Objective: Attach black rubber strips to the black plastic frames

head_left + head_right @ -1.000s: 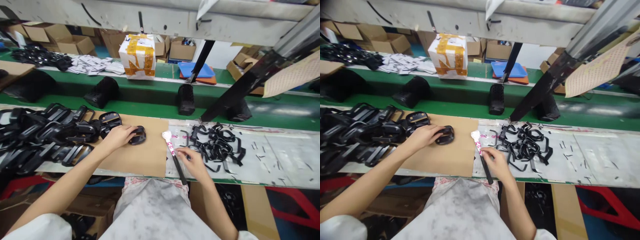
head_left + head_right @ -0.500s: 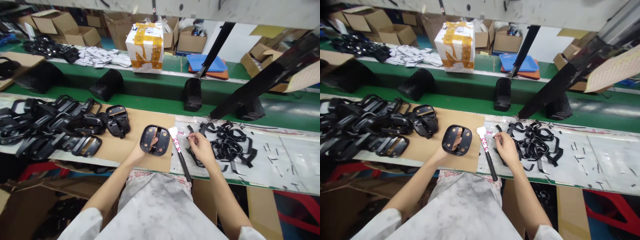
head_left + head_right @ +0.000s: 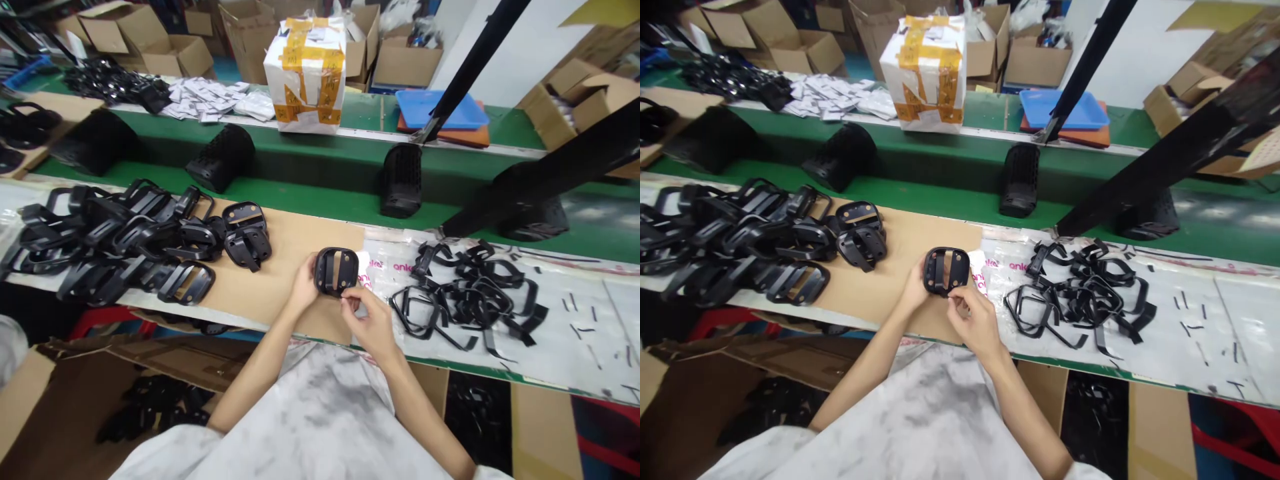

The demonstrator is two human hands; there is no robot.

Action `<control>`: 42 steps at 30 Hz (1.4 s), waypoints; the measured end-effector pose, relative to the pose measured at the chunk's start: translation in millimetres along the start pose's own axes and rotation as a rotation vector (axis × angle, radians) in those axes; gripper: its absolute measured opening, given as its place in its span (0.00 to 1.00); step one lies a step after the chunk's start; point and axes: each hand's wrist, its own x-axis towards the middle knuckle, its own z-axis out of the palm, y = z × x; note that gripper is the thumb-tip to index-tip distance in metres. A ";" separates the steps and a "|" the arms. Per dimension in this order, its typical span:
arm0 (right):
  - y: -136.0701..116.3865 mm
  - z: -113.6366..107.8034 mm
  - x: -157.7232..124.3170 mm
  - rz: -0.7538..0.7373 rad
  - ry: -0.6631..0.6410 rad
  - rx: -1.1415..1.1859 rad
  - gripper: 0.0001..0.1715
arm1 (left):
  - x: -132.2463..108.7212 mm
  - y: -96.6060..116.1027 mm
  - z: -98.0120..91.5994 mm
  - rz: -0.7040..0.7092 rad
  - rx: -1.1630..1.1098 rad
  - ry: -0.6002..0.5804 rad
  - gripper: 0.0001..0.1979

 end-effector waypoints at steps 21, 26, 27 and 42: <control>22.9 -7.4 -16.4 0.037 -0.217 -0.007 0.08 | -14.8 18.0 6.7 -0.129 -0.018 -0.102 0.19; 23.4 -5.7 -22.0 0.042 -0.250 0.084 0.09 | -27.9 25.8 2.9 -0.208 -0.187 -0.120 0.22; 23.3 -5.1 -23.1 0.047 -0.253 0.100 0.09 | -30.8 27.9 1.6 -0.212 -0.208 -0.128 0.23; 11.8 -0.2 -32.1 0.114 -0.208 0.230 0.08 | -47.7 54.0 4.1 -0.202 -0.127 -0.048 0.14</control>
